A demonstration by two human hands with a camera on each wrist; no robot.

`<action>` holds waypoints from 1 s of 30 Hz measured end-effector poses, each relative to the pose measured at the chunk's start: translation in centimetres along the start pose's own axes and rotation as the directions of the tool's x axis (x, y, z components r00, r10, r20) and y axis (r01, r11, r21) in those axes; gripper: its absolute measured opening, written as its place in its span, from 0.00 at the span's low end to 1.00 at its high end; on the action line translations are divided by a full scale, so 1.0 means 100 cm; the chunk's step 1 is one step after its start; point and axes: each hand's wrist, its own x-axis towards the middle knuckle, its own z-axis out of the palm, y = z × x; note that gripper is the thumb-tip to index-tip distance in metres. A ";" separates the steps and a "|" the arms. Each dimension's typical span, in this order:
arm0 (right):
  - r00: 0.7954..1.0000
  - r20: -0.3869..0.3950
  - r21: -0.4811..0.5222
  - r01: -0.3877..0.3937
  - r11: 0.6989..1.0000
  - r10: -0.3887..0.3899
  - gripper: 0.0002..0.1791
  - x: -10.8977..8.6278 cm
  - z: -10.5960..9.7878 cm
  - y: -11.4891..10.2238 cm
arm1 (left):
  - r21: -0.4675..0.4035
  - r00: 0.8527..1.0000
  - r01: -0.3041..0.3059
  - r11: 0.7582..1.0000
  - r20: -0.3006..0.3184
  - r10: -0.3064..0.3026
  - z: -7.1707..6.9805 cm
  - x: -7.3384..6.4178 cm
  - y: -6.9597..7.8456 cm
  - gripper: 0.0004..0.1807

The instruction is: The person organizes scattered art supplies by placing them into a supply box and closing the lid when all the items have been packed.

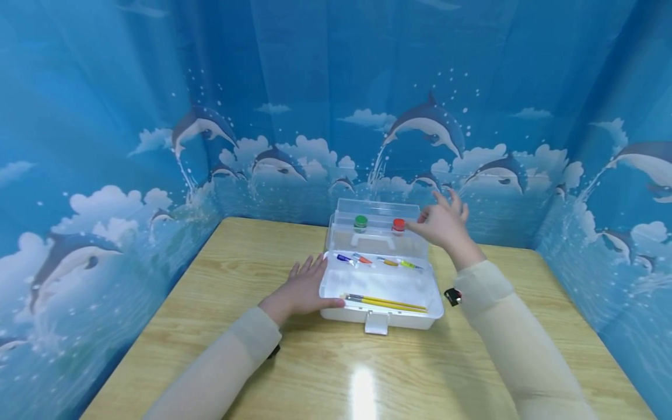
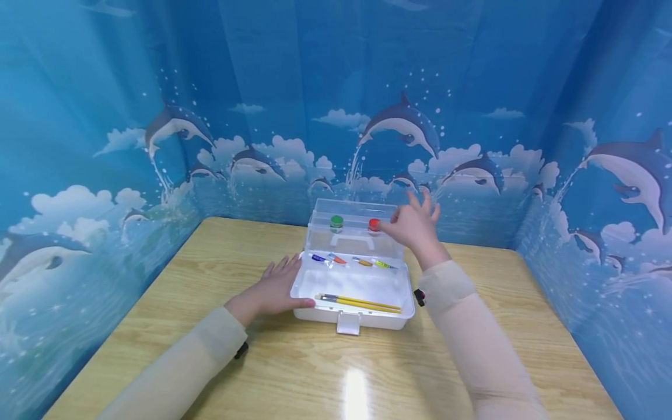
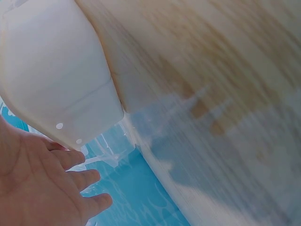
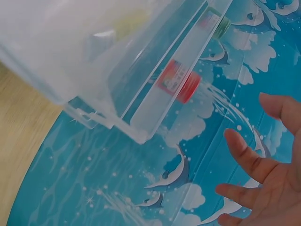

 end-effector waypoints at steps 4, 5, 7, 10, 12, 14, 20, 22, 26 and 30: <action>1.000 0.002 -0.001 -0.014 1.000 0.014 0.21 -0.005 -0.001 0.006 | 0.008 1.000 0.003 1.000 -0.001 -0.003 0.001 0.001 -0.001 0.67; 1.000 0.005 0.003 -0.021 1.000 0.021 0.21 -0.007 -0.001 0.007 | 0.009 1.000 0.003 1.000 -0.001 -0.003 0.002 0.001 -0.001 0.67; 1.000 0.007 0.013 -0.030 0.999 0.030 0.21 -0.009 -0.002 0.011 | 0.008 1.000 0.004 1.000 -0.003 -0.004 0.002 0.001 -0.002 0.67; 0.999 0.008 0.023 -0.034 0.999 0.034 0.21 -0.013 -0.002 0.017 | 0.006 1.000 0.003 1.000 -0.006 -0.003 0.002 0.001 -0.002 0.68; 1.000 0.005 0.028 -0.030 0.999 0.030 0.21 -0.015 -0.002 0.023 | 0.003 1.000 0.006 1.000 -0.005 -0.006 0.002 0.000 -0.001 0.67; 1.000 0.007 0.027 -0.029 0.999 0.028 0.21 -0.017 -0.001 0.028 | -0.001 1.000 0.004 1.000 -0.005 -0.004 0.001 0.000 -0.001 0.67; 0.998 0.040 0.041 -0.059 0.997 0.058 0.19 -0.019 0.004 0.041 | 0.008 1.000 0.003 1.000 -0.002 -0.003 0.001 0.000 -0.001 0.68; 0.997 0.045 0.038 -0.068 0.997 0.066 0.18 -0.019 0.006 0.045 | 0.013 1.000 0.001 1.000 0.000 -0.001 0.001 0.000 -0.001 0.68; 0.995 0.054 0.024 -0.082 0.996 0.081 0.18 -0.018 0.011 0.054 | 0.010 1.000 -0.001 1.000 0.004 0.001 0.001 -0.001 -0.001 0.68; 0.992 0.088 0.014 -0.096 0.995 0.095 0.20 -0.016 0.018 0.064 | 0.012 1.000 -0.002 1.000 0.011 0.002 0.000 0.000 -0.001 0.68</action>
